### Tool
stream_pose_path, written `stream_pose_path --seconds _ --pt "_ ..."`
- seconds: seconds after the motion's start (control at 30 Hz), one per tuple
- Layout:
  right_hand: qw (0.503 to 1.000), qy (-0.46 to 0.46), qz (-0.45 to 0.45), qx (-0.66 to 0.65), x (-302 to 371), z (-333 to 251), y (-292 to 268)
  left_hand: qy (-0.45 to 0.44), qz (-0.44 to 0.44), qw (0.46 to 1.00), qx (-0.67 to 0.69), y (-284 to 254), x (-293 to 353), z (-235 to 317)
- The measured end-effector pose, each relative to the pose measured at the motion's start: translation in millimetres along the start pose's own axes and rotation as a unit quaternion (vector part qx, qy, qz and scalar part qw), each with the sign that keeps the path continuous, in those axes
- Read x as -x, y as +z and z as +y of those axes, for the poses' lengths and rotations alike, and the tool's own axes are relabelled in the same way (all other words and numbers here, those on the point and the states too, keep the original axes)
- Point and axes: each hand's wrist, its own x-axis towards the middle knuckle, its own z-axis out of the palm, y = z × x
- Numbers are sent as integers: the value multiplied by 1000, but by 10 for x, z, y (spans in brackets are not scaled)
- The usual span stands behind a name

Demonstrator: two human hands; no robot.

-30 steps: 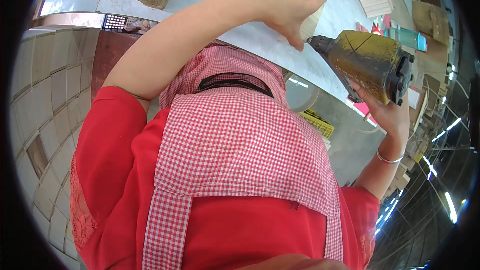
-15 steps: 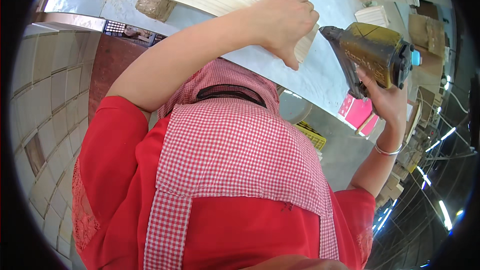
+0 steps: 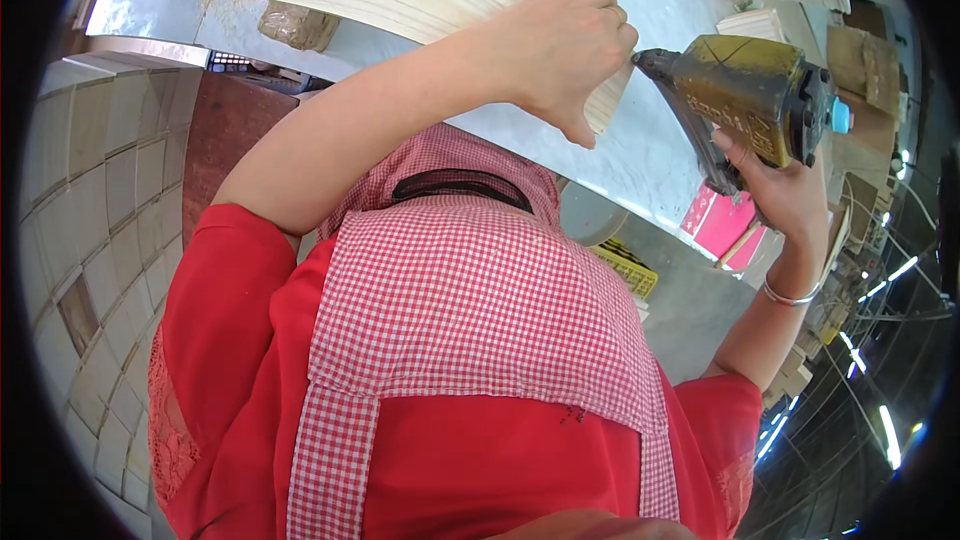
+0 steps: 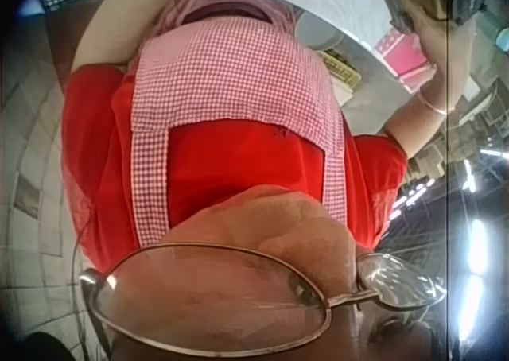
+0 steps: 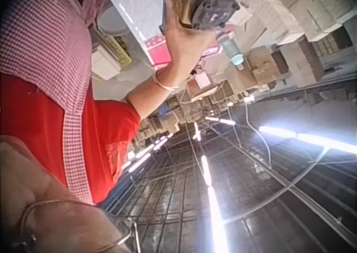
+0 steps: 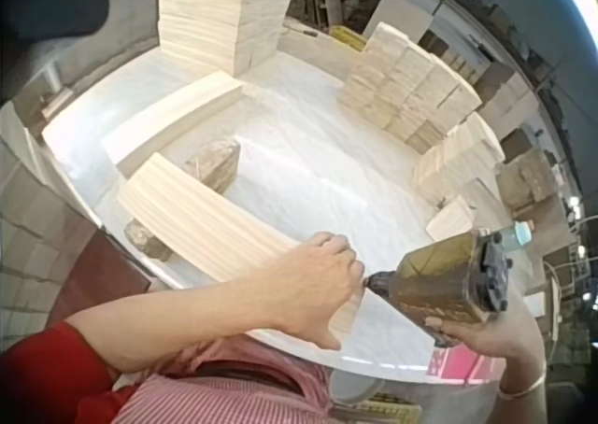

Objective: Assemble small wooden boxes using glue and a pneumatic nail gun.

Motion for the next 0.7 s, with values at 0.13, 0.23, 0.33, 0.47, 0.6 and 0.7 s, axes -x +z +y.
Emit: stream_pose_path --seconds 0.13,0.23,0.33,0.47,0.6,0.7 --pt "1000 -24 6 -16 -42 37 29 4 1 1000 1 0 3 -14" --pt "998 -33 40 -22 11 131 29 1 -16 1000 1 -36 -15 -41" --pt "994 -40 95 -24 171 365 40 56 39 998 -13 -41 -3 -124" --pt "969 125 212 -23 510 982 8 47 92 993 -55 -247 81 -286" --pt "944 151 273 109 1005 2132 102 -154 -274 949 10 -797 22 -589" --pt "908 72 313 270 1175 2894 379 -159 -268 948 70 -1103 -39 -652"
